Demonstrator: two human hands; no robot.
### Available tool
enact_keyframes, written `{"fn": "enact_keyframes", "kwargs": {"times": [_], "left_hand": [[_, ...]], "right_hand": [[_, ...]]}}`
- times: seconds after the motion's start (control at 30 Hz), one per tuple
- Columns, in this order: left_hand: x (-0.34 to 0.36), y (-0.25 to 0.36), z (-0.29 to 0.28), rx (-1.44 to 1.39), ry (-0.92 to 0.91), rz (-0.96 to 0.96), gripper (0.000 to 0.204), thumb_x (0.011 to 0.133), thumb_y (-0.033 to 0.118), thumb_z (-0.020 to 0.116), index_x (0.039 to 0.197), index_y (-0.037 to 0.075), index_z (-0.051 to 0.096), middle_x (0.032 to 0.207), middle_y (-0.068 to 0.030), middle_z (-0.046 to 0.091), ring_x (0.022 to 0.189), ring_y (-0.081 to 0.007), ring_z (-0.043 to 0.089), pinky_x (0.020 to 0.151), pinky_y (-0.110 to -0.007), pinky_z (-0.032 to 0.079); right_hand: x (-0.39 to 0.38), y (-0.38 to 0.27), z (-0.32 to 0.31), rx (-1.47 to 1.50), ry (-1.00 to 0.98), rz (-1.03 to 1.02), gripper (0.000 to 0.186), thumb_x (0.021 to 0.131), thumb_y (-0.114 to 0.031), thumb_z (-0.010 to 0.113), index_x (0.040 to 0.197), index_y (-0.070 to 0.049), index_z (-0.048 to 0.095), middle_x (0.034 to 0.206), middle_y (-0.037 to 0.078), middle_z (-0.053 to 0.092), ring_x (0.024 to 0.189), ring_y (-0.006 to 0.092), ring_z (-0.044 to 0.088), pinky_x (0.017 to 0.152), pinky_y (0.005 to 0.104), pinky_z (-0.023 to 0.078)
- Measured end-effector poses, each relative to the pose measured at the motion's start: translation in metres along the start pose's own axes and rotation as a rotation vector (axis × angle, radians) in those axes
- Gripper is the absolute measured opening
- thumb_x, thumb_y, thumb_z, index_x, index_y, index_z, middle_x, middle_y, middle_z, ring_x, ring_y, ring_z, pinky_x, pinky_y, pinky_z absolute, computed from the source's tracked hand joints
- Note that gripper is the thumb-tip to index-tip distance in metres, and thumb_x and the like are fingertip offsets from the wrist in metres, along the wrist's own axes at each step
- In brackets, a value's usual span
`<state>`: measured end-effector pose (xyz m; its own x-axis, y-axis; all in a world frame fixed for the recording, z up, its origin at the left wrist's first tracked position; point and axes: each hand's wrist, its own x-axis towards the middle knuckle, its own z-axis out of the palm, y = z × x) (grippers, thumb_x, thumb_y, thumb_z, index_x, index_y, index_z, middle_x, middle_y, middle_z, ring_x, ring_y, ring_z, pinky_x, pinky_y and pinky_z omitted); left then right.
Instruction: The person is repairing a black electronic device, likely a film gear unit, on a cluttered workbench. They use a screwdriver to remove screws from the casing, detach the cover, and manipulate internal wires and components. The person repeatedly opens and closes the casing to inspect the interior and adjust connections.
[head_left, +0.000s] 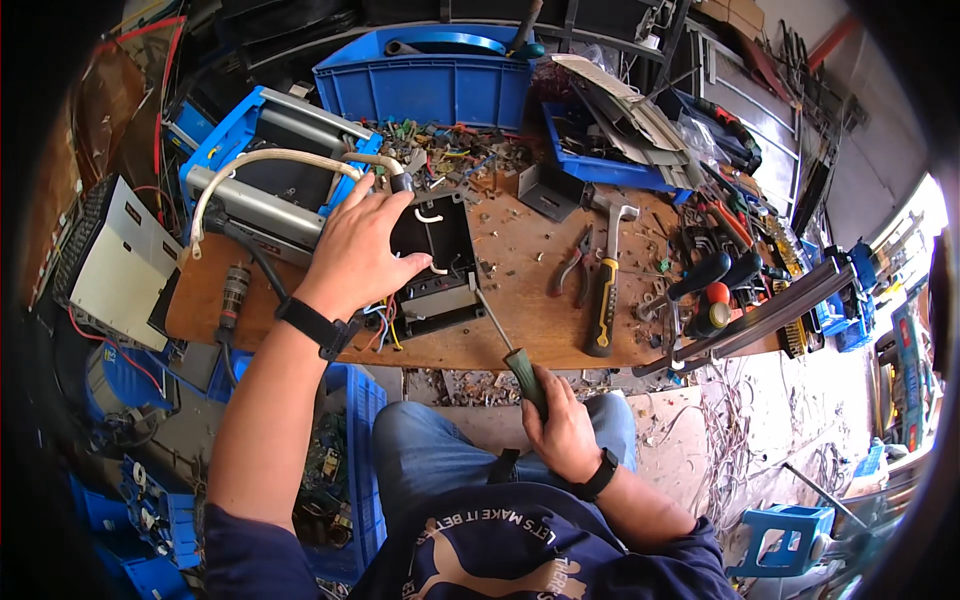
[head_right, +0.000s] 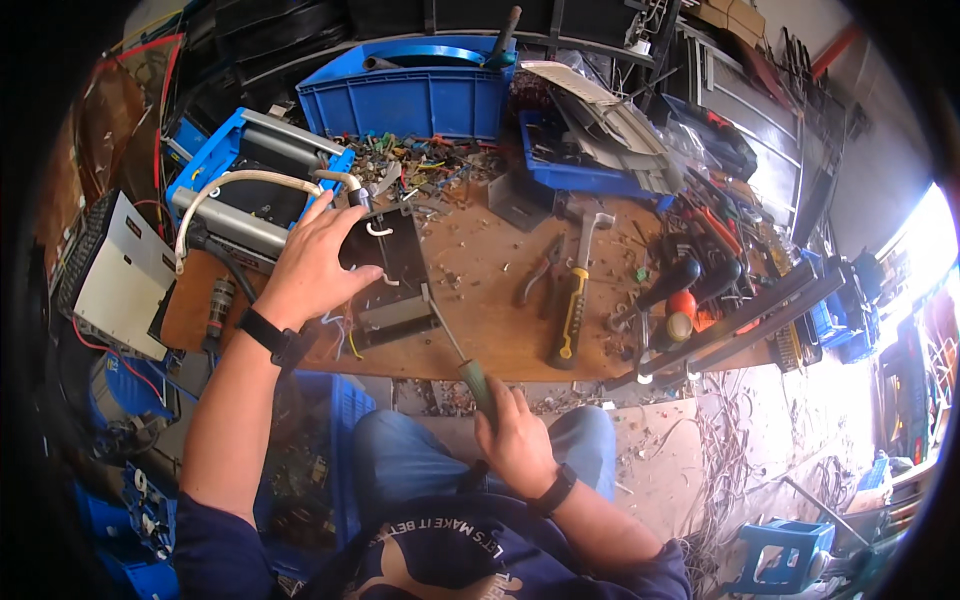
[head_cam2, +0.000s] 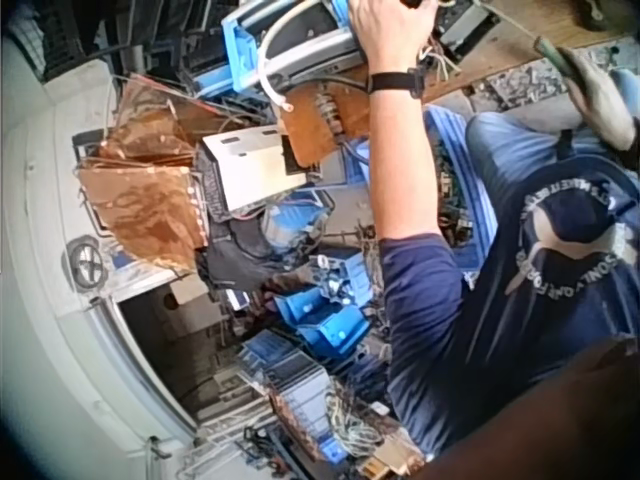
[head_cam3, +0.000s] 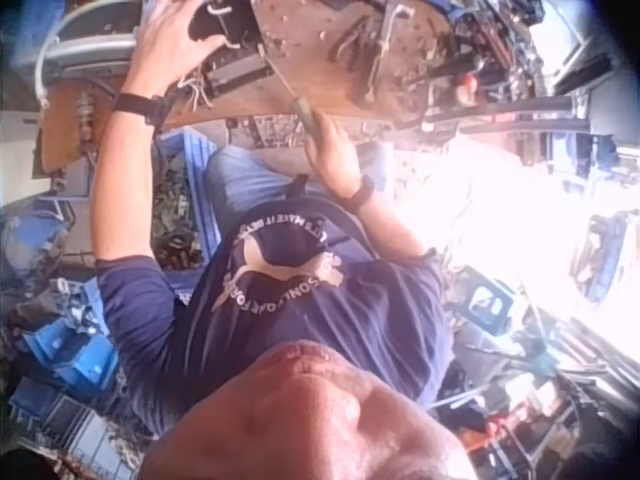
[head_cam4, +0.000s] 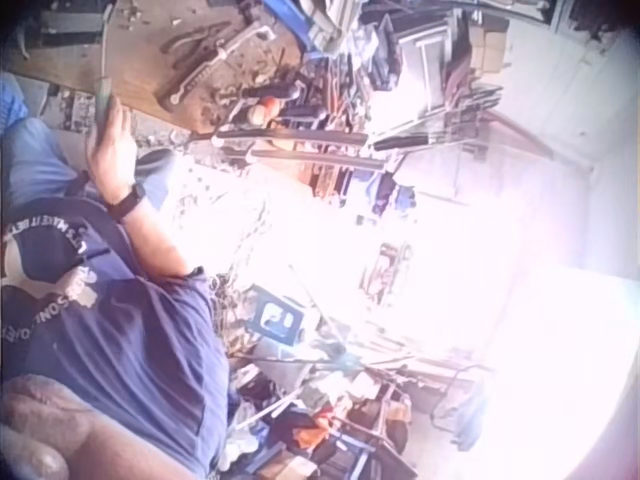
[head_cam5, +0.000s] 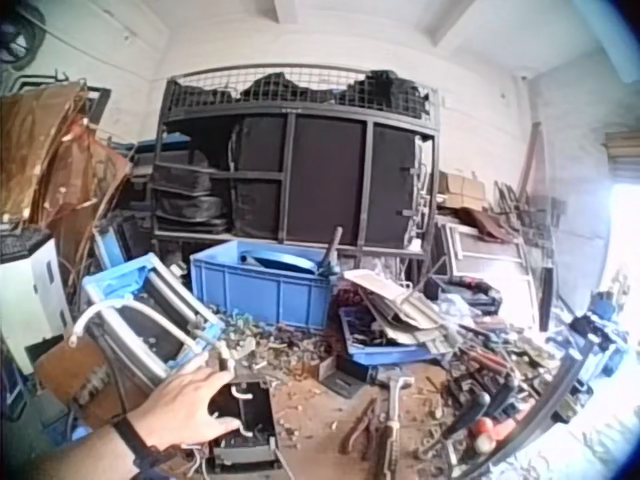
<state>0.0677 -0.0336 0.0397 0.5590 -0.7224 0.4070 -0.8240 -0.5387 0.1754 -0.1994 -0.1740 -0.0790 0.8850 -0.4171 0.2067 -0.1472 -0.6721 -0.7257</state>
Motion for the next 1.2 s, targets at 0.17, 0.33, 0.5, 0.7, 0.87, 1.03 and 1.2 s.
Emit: {"fn": "enact_keyframes", "kwargs": {"times": [0.17, 0.33, 0.5, 0.7, 0.87, 1.03, 1.2], "left_hand": [[0.0, 0.001, 0.0, 0.005, 0.02, 0.018, 0.068, 0.068, 0.026, 0.083, 0.127, 0.003, 0.057, 0.127, -0.0176, 0.06, 0.137, -0.04, 0.038, 0.11, -0.047, 0.035], [-0.005, 0.0, -0.002, -0.008, 0.025, 0.012, 0.068, 0.068, 0.024, 0.083, 0.127, 0.002, 0.056, 0.127, -0.0183, 0.06, 0.136, -0.0423, 0.038, 0.11, -0.048, 0.036], [-0.001, 0.004, -0.001, -0.024, 0.025, 0.022, 0.068, 0.069, 0.026, 0.082, 0.127, 0.001, 0.057, 0.127, -0.0187, 0.06, 0.136, -0.0418, 0.038, 0.11, -0.047, 0.036], [-0.005, 0.003, -0.002, -0.008, 0.021, 0.01, 0.069, 0.068, 0.025, 0.083, 0.127, 0.002, 0.057, 0.127, -0.0176, 0.06, 0.137, -0.041, 0.037, 0.11, -0.047, 0.036], [-0.005, 0.006, -0.001, -0.032, 0.031, 0.008, 0.068, 0.068, 0.025, 0.083, 0.127, 0.003, 0.057, 0.127, -0.0165, 0.06, 0.138, -0.0402, 0.036, 0.11, -0.047, 0.036], [-0.006, 0.004, -0.001, -0.015, 0.03, 0.007, 0.068, 0.068, 0.026, 0.083, 0.127, 0.004, 0.057, 0.127, -0.0157, 0.06, 0.138, -0.0399, 0.036, 0.11, -0.046, 0.035], [-0.007, 0.007, -0.001, -0.013, 0.041, 0.016, 0.068, 0.068, 0.026, 0.083, 0.127, 0.004, 0.057, 0.126, -0.0157, 0.06, 0.137, -0.0397, 0.037, 0.11, -0.046, 0.035]], "right_hand": [[0.0, 0.006, 0.007, -0.023, 0.031, -0.072, 0.051, 0.086, -0.014, 0.063, 0.132, -0.001, 0.046, 0.106, 0.026, 0.059, 0.088, 0.0462, 0.061, 0.074, 0.0493, 0.052], [0.022, -0.022, 0.002, 0.039, -0.024, -0.058, 0.049, 0.087, -0.012, 0.062, 0.131, 0.004, 0.045, 0.105, 0.027, 0.058, 0.094, 0.0457, 0.059, 0.079, 0.0467, 0.05], [0.001, 0.003, -0.007, 0.012, 0.062, -0.127, 0.047, 0.086, -0.012, 0.062, 0.129, 0.0, 0.048, 0.107, 0.027, 0.06, 0.09, 0.0474, 0.06, 0.076, 0.0507, 0.052], [0.003, -0.001, -0.012, 0.011, 0.052, -0.101, 0.047, 0.086, -0.012, 0.062, 0.129, 0.001, 0.048, 0.106, 0.027, 0.06, 0.091, 0.0467, 0.06, 0.077, 0.0492, 0.051], [0.0, 0.0, -0.013, 0.02, 0.052, -0.118, 0.048, 0.085, -0.012, 0.062, 0.129, 0.001, 0.049, 0.106, 0.026, 0.06, 0.092, 0.0462, 0.06, 0.078, 0.0486, 0.051], [-0.002, -0.001, -0.01, 0.042, 0.012, -0.055, 0.044, 0.086, -0.008, 0.062, 0.127, 0.005, 0.05, 0.104, 0.027, 0.061, 0.095, 0.0448, 0.06, 0.083, 0.0454, 0.049], [0.005, -0.001, -0.01, 0.047, 0.041, -0.118, 0.046, 0.086, -0.012, 0.061, 0.129, 0.002, 0.05, 0.105, 0.027, 0.059, 0.092, 0.0457, 0.059, 0.078, 0.048, 0.05]]}}
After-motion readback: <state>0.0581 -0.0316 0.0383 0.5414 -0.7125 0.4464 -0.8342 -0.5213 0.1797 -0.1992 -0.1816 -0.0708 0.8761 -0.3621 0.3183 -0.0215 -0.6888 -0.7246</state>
